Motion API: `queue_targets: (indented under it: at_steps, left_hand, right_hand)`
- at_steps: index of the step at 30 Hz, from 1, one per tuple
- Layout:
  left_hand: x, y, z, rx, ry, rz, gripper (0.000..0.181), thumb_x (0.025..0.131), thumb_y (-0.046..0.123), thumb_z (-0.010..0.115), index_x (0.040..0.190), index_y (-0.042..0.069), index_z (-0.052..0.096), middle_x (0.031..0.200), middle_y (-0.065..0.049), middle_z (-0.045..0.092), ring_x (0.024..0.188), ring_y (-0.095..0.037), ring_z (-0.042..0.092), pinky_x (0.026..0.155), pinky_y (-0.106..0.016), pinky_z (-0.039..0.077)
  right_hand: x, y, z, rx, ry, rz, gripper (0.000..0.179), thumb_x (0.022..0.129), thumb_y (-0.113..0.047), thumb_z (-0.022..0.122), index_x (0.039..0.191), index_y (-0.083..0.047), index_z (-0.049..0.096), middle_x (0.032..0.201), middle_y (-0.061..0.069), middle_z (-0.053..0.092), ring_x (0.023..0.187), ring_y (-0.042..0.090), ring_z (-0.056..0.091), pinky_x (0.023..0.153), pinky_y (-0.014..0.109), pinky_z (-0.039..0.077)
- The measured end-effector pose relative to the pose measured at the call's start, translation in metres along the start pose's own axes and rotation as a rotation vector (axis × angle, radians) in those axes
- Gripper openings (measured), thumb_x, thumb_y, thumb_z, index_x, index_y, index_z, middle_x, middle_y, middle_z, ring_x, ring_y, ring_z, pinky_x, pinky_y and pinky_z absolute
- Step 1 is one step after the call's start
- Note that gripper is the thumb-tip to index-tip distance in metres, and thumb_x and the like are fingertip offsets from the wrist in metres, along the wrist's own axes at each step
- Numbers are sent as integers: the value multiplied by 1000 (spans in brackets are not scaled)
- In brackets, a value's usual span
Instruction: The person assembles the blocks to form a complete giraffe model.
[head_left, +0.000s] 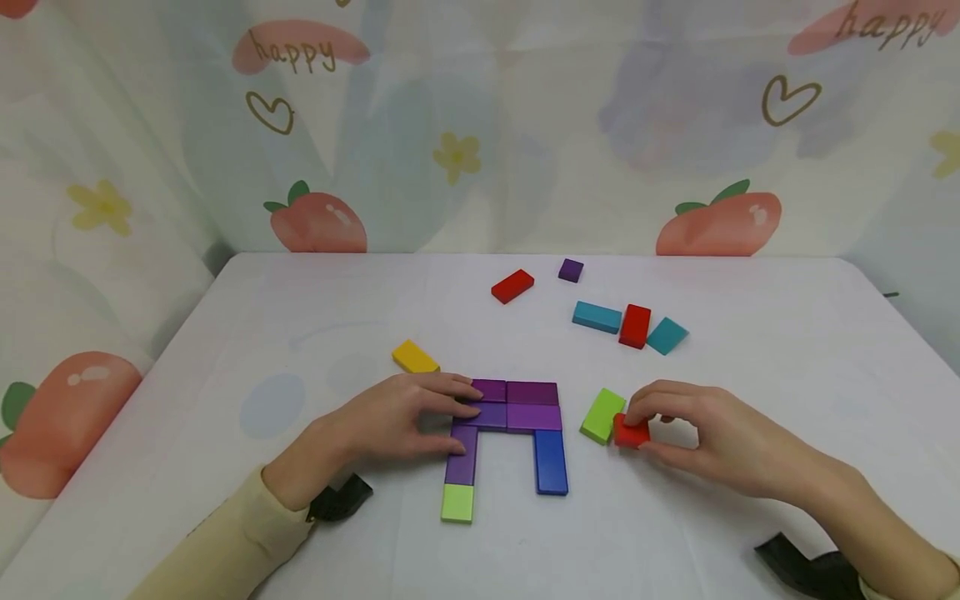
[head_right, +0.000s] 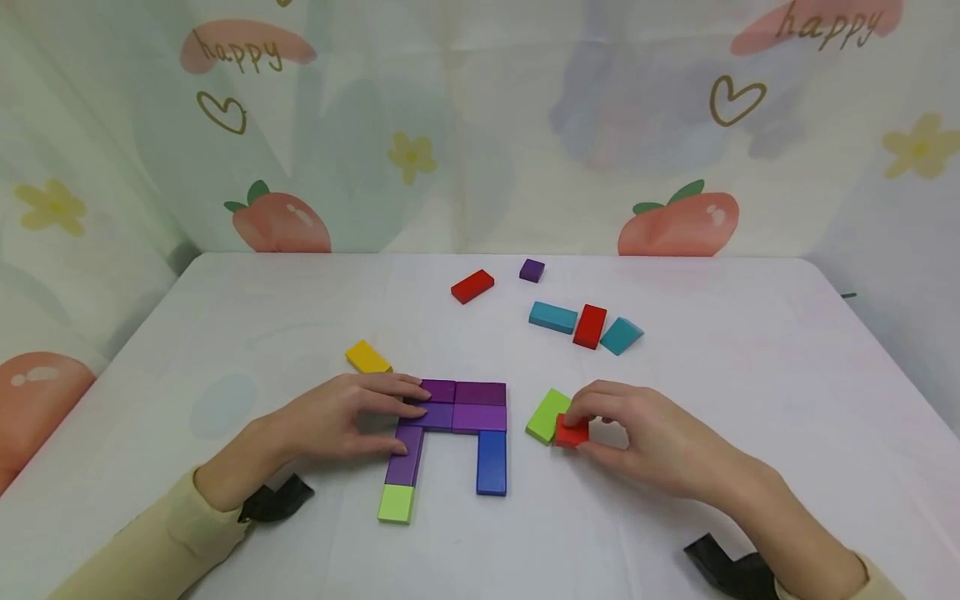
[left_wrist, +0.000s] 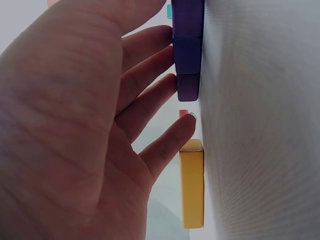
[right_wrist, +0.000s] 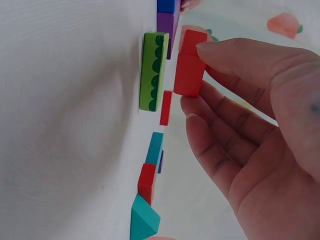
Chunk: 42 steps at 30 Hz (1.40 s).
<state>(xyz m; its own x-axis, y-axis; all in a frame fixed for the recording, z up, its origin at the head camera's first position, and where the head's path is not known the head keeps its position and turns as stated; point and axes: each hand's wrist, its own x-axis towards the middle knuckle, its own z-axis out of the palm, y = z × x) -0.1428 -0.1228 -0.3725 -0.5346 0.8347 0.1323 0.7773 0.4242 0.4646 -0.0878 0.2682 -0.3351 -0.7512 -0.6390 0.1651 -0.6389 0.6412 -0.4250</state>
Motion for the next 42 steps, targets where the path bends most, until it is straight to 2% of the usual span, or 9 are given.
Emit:
queue_targets:
  at_steps: [8,15,26,33,38,42]
  left_hand:
    - [0,4,-1,11,-30,-47,44,90,35,79,129,14,72,140,5,60,137,-14,47,111,-36,40]
    - [-1,4,0,8,-26,-46,45,89,34,79,129,14,72,139,5,60,137,-14,47,111,-35,40]
    - [-1,3,0,8,-15,-27,44,89,34,80,128,13,72,139,5,60,137,-14,47,111,-35,40]
    - [-2,2,-2,12,-21,-47,44,89,35,79,128,15,72,139,7,59,137,-13,46,111,-35,39]
    - [0,2,-2,0,-25,-50,44,89,35,79,128,15,72,139,6,59,137,-13,46,111,-35,40]
    - [0,3,-2,-3,-30,-48,45,89,35,79,129,14,72,139,6,60,137,-13,46,111,-35,40]
  right_hand:
    - [6,-13,2,27,27,-40,43,78,-3,86,109,-29,70,111,-16,63,97,6,62,77,28,59]
    - [17,-24,9,72,16,-96,40,82,-3,83,111,-28,69,112,-16,63,99,6,62,81,29,59]
    - [26,-35,19,107,-24,-85,37,85,-6,80,113,-28,70,114,-16,63,103,7,61,85,29,58]
    - [27,-37,24,136,-21,-105,37,85,-7,81,114,-27,70,115,-15,63,104,8,61,85,30,58]
    - [26,-39,27,164,-52,-81,37,85,-7,81,116,-26,70,116,-13,63,106,9,61,86,30,58]
    - [24,-42,31,159,-65,-102,36,86,-9,80,116,-26,70,117,-13,63,107,9,61,86,29,57]
